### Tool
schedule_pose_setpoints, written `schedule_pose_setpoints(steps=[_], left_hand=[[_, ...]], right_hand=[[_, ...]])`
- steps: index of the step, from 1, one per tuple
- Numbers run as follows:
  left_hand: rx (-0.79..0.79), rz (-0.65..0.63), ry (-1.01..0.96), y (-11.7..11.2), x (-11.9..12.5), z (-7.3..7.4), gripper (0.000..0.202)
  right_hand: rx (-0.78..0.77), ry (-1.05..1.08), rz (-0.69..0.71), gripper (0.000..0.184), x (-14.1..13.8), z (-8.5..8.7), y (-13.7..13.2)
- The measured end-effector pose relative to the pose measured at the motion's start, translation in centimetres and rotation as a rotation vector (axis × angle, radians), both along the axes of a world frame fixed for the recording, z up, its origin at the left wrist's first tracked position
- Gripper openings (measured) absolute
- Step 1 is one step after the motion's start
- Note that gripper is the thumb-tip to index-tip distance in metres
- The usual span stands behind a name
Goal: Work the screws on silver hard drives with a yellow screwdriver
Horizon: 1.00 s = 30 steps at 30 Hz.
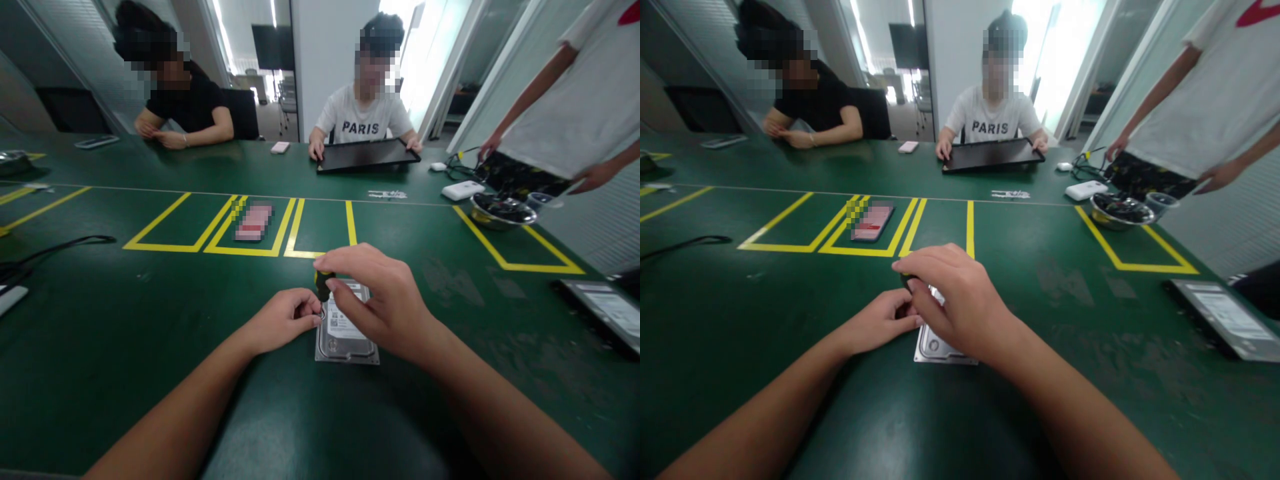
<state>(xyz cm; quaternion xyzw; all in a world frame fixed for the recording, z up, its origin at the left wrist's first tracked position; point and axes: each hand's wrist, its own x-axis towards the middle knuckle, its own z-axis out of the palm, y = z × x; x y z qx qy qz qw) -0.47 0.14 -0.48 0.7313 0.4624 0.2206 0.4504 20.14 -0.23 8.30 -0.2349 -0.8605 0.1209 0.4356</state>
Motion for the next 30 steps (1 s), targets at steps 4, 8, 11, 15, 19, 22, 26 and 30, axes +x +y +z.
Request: schedule_pose_setpoints(steps=[4,8,11,15,19,22,26,30], left_hand=[[-0.015,-0.012,-0.017,0.01,-0.05,-0.1,0.011],[-0.001,-0.014,-0.019,0.0,-0.01,-0.06,0.01],[0.006,-0.011,-0.012,0.0,0.02,-0.06,0.011],[0.006,-0.022,-0.019,0.04,0.0,-0.23,0.011],[0.018,-0.018,-0.009,0.02,-0.07,-0.28,0.011],[0.001,-0.018,-0.008,-0.04,-0.08,-0.15,0.012],[0.004,-0.011,0.01,-0.05,-0.03,-0.03,0.014],[0.02,-0.012,0.007,0.06,-0.07,-0.2,0.013]], right_hand=[[0.018,0.003,-0.031,0.016,-0.08,-0.16,0.06],[0.022,0.014,-0.076,0.01,-0.11,-0.18,0.12],[0.011,0.009,-0.029,0.015,-0.04,-0.14,0.09],[0.013,0.014,0.005,0.022,-0.06,-0.22,0.03],[0.02,0.021,-0.057,0.016,-0.18,-0.29,0.09],[0.01,0.02,-0.062,0.009,-0.15,-0.17,0.12],[0.014,0.018,-0.012,0.02,-0.05,-0.07,0.05],[0.005,0.024,0.017,0.021,-0.08,-0.25,0.01]])
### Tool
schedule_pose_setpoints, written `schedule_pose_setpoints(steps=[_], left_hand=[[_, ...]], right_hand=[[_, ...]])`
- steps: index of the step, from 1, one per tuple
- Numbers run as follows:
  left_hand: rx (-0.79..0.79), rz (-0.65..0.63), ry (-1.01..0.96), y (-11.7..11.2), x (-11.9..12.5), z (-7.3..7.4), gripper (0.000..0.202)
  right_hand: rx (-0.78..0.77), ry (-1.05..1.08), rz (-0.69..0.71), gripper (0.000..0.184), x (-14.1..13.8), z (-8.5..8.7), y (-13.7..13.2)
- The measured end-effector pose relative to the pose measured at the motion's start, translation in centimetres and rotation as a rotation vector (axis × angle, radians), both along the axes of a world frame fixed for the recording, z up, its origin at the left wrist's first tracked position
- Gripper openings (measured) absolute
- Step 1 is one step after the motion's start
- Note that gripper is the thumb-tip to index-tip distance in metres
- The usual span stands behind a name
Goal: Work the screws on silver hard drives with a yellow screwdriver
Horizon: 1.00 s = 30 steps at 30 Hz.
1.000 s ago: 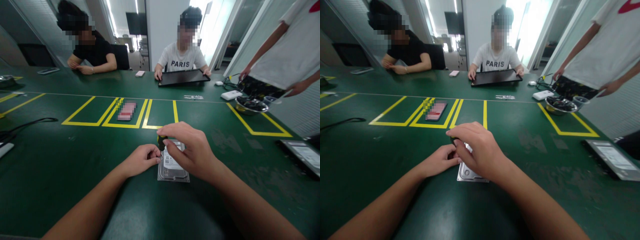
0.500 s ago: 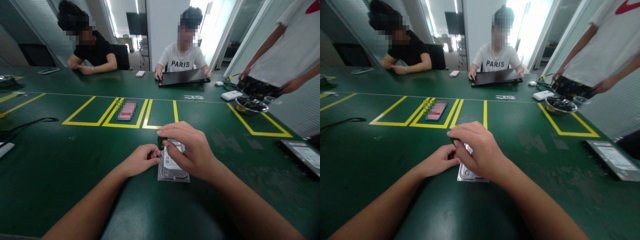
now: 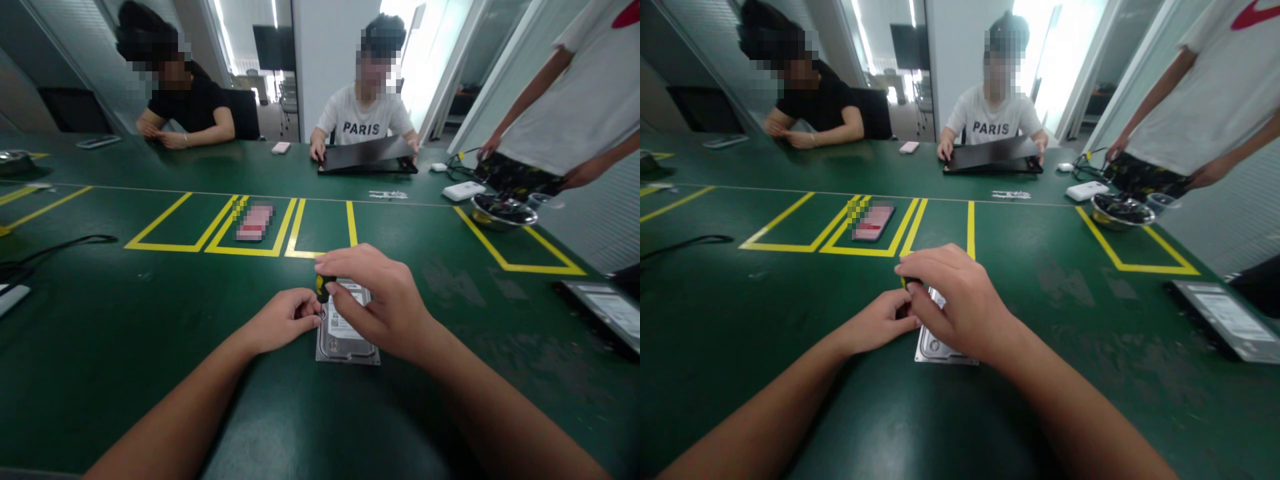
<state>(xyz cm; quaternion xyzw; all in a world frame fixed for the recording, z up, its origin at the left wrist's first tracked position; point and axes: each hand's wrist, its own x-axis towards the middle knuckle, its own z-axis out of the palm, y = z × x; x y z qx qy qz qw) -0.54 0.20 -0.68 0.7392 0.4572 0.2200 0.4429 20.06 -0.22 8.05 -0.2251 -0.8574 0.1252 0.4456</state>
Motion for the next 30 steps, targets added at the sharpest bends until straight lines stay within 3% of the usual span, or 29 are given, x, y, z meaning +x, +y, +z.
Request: schedule_pose_setpoints(steps=[7,13,30], left_hand=[[0.005,-0.002,0.015,-0.1,0.03,0.27,0.011],[-0.011,0.006,0.002,-0.08,0.13,0.37,0.011],[-0.015,0.025,0.009,-0.17,0.14,0.38,0.017]], right_hand=[[0.0,-0.006,-0.081,0.008,-0.01,0.04,0.15],[0.015,-0.015,-0.02,0.02,0.04,0.05,0.13],[0.0,-0.03,-0.078,0.016,0.22,0.42,-0.02]])
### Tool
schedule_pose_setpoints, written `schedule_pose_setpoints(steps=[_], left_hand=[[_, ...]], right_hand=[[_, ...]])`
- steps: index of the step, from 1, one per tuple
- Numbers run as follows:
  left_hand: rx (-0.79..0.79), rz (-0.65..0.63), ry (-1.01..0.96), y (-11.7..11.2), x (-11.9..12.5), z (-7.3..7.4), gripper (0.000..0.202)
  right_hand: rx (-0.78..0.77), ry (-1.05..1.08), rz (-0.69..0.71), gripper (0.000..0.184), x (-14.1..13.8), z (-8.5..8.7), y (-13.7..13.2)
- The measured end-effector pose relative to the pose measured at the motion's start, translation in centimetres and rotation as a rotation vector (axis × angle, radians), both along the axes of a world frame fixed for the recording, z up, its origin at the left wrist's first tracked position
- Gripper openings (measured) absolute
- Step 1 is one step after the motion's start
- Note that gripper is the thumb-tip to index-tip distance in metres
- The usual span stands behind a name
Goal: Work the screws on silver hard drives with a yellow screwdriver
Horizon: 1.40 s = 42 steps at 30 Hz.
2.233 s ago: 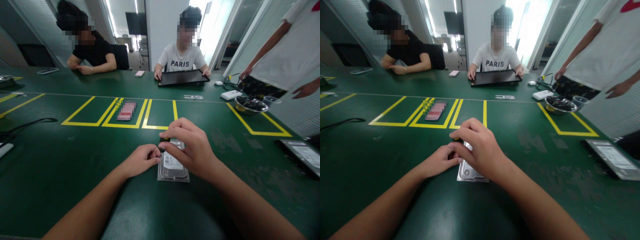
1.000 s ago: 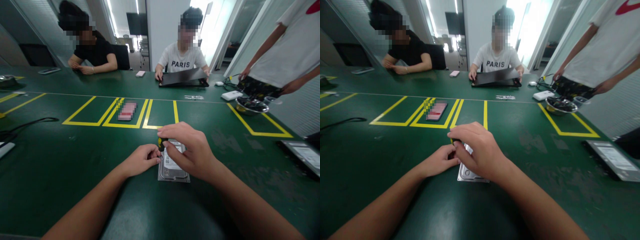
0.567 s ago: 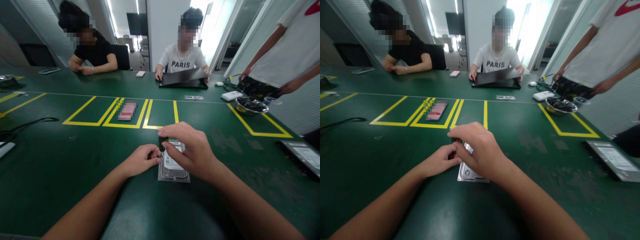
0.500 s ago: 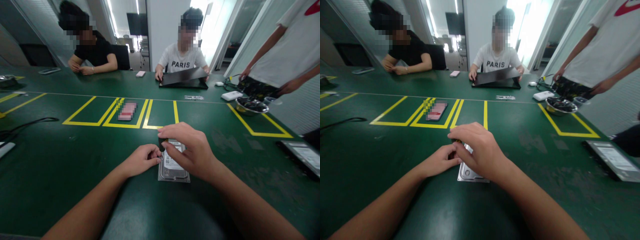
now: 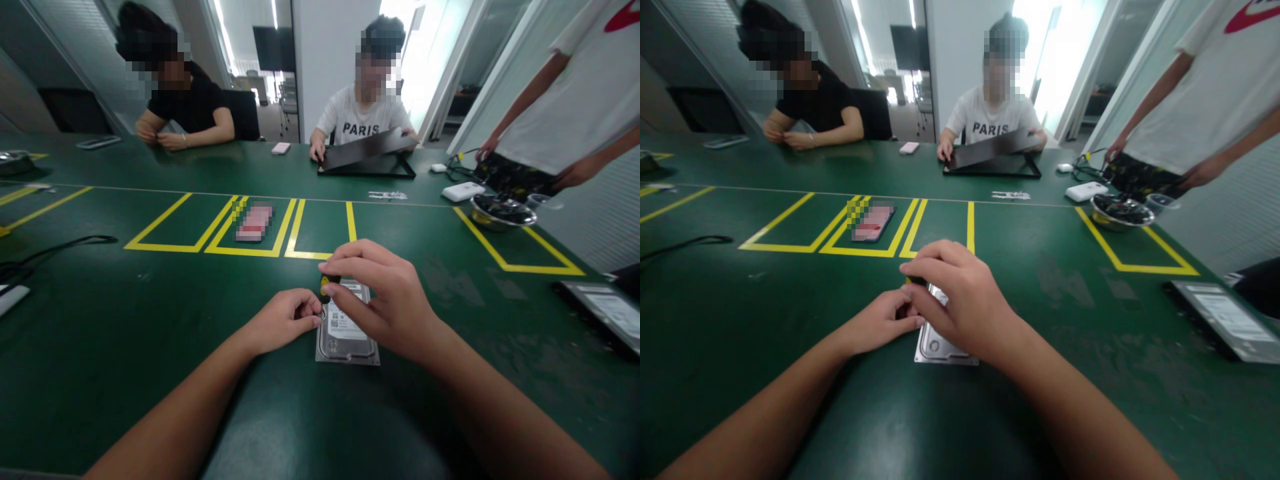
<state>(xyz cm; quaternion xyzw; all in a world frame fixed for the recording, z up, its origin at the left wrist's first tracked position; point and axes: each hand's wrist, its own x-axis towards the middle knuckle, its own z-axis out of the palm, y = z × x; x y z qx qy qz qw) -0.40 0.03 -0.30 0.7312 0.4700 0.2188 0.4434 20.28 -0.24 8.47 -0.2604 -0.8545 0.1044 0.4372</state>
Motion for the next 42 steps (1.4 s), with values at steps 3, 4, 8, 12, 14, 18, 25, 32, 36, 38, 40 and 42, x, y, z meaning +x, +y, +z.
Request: schedule_pose_setpoints(steps=[3,4,8,12,14,18,25,32,36,38,40,42], left_hand=[[-0.013,-0.002,-0.008,0.0,-0.02,0.0,0.016],[-0.011,-0.001,-0.007,0.01,-0.03,-0.03,0.015],[0.017,0.001,0.013,0.07,-0.07,-0.25,0.014],[0.012,-0.004,0.013,0.1,-0.07,-0.39,0.017],[0.011,-0.004,0.008,0.09,-0.05,-0.35,0.016],[0.011,0.006,0.003,0.06,0.01,-0.22,0.016],[0.001,0.001,-0.009,0.1,-0.02,-0.27,0.016],[0.006,-0.003,-0.004,0.06,-0.01,-0.15,0.012],[-0.005,0.0,-0.016,0.03,-0.05,-0.24,0.013],[-0.005,0.0,-0.018,0.03,-0.07,-0.29,0.014],[0.001,0.001,-0.013,0.05,-0.08,-0.31,0.014],[0.002,0.002,-0.01,0.07,-0.09,-0.3,0.014]], right_hand=[[-0.006,0.005,0.027,0.019,0.0,0.02,-0.04],[-0.013,0.002,0.03,0.018,-0.01,0.03,-0.04],[-0.023,-0.004,0.001,0.013,-0.12,-0.01,-0.04],[-0.016,0.014,0.035,0.019,-0.2,-0.13,-0.08],[-0.022,0.006,0.037,0.019,-0.2,-0.16,-0.08],[-0.029,-0.005,-0.015,0.015,-0.19,-0.16,-0.05],[-0.019,0.014,0.028,0.017,-0.18,-0.21,0.02],[-0.02,0.032,0.021,0.015,-0.23,-0.28,-0.12],[-0.022,0.029,0.025,0.014,-0.24,-0.29,-0.03],[-0.019,0.02,0.013,0.013,-0.23,-0.24,0.01],[-0.016,0.011,0.004,0.012,-0.2,-0.16,0.0],[-0.017,0.009,0.006,0.013,-0.17,-0.08,-0.07]])
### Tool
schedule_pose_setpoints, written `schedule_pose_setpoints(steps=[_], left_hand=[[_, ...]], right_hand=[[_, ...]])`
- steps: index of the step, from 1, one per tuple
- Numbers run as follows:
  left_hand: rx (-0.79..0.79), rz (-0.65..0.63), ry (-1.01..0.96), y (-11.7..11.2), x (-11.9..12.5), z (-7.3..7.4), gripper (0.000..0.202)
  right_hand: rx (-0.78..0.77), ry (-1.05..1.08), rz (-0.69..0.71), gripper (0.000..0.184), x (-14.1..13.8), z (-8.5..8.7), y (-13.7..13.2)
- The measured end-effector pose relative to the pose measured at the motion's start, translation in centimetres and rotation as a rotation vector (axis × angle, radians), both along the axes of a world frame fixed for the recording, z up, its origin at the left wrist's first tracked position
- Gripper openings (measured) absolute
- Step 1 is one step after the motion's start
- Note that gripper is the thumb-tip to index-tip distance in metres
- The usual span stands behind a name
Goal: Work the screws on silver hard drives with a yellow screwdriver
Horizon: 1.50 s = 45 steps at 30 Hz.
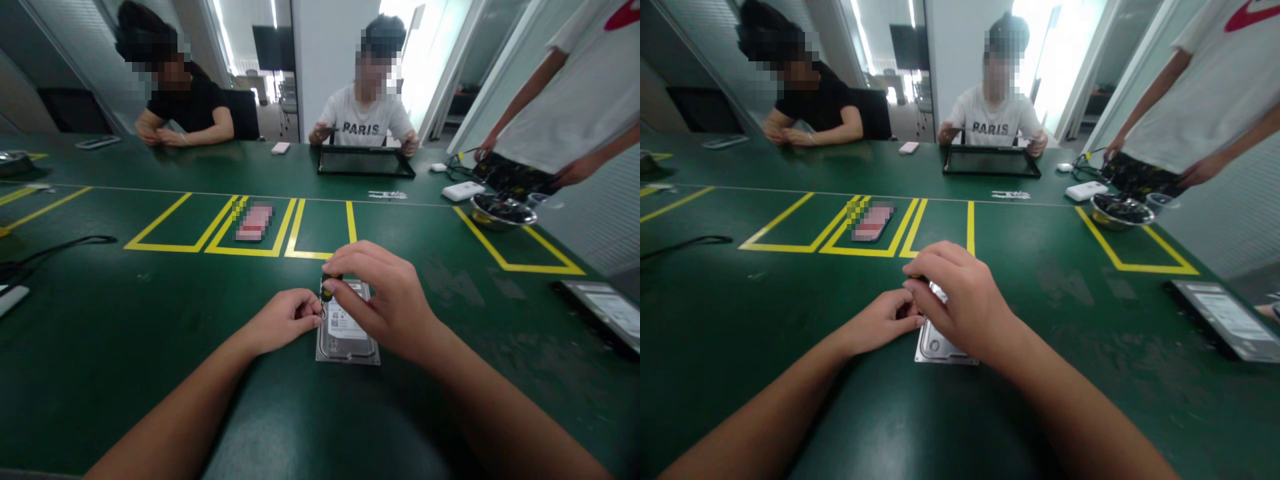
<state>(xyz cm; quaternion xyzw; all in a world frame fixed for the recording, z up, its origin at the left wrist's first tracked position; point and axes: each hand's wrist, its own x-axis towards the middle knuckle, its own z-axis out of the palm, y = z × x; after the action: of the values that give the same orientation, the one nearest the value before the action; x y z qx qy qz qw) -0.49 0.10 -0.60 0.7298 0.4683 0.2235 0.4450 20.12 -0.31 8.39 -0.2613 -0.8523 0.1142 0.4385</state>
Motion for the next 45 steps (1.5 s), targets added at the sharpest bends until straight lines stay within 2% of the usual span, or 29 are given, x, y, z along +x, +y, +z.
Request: schedule_pose_setpoints(steps=[16,25,41,45], left_hand=[[0.031,-0.005,0.01,0.03,-0.03,-0.38,0.012],[0.05,-0.008,0.051,-0.09,0.17,0.24,0.01],[0.073,-0.004,0.041,-0.11,0.17,0.06,0.014],[0.071,0.001,0.039,-0.21,0.26,0.03,0.016]], right_hand=[[-0.025,-0.029,0.025,0.016,-0.03,0.12,-0.04],[-0.023,-0.044,0.026,0.017,-0.01,-0.04,0.11],[-0.034,-0.05,0.021,0.017,-0.09,-0.03,0.08],[-0.031,-0.055,-0.007,0.025,-0.07,-0.12,0.03]])
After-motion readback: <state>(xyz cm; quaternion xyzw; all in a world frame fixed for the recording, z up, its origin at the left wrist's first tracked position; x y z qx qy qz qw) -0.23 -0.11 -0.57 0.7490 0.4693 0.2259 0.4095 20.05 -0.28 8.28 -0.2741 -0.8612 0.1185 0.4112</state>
